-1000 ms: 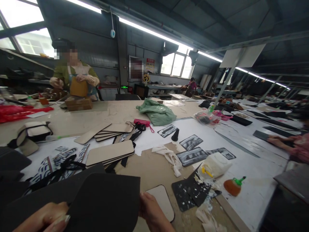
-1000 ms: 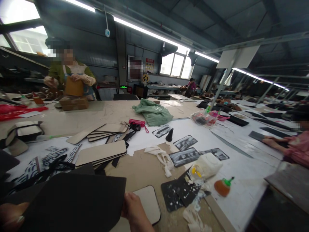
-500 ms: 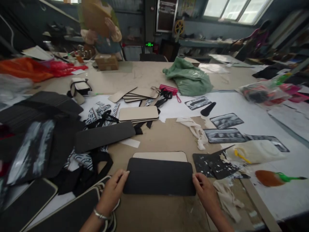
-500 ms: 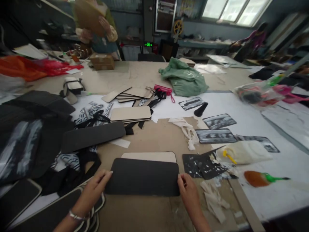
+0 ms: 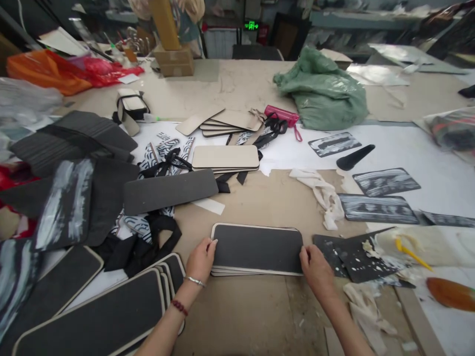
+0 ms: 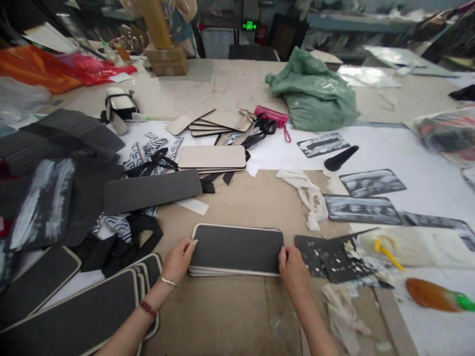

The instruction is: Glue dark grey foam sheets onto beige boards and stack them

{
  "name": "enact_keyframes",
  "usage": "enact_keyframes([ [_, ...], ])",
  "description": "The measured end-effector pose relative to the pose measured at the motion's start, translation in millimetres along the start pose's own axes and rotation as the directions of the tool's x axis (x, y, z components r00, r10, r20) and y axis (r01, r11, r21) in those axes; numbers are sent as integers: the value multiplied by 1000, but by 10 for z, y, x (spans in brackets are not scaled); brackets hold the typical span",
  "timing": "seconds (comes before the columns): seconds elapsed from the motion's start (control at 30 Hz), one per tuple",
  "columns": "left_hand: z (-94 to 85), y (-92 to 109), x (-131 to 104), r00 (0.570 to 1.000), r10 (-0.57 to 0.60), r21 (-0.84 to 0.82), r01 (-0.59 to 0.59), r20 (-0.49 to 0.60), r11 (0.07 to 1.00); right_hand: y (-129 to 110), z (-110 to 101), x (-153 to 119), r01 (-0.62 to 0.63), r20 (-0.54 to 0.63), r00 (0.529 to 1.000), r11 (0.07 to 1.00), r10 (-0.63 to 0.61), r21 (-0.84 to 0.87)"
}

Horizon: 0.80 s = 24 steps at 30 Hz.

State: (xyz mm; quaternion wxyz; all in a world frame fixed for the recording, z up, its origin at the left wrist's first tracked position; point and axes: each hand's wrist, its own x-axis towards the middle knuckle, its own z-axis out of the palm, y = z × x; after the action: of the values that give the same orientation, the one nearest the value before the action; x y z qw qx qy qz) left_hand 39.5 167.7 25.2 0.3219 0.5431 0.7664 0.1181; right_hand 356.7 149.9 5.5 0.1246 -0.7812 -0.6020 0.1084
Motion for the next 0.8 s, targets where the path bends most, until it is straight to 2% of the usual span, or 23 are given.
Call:
enact_keyframes([
  [0.13, 38, -18, 19, 1000, 4, 20, -4, 0, 1000, 18, 46, 14, 13, 10, 1000, 999, -12, -33],
  [0.43, 72, -65, 29, 998, 17, -76, -21, -54, 997, -3, 17, 28, 44, 38, 998, 999, -43, -22],
  [0.8, 30, -35, 45, 998, 31, -35, -33, -54, 999, -16, 38, 42, 49, 19, 999, 999, -50, 23],
])
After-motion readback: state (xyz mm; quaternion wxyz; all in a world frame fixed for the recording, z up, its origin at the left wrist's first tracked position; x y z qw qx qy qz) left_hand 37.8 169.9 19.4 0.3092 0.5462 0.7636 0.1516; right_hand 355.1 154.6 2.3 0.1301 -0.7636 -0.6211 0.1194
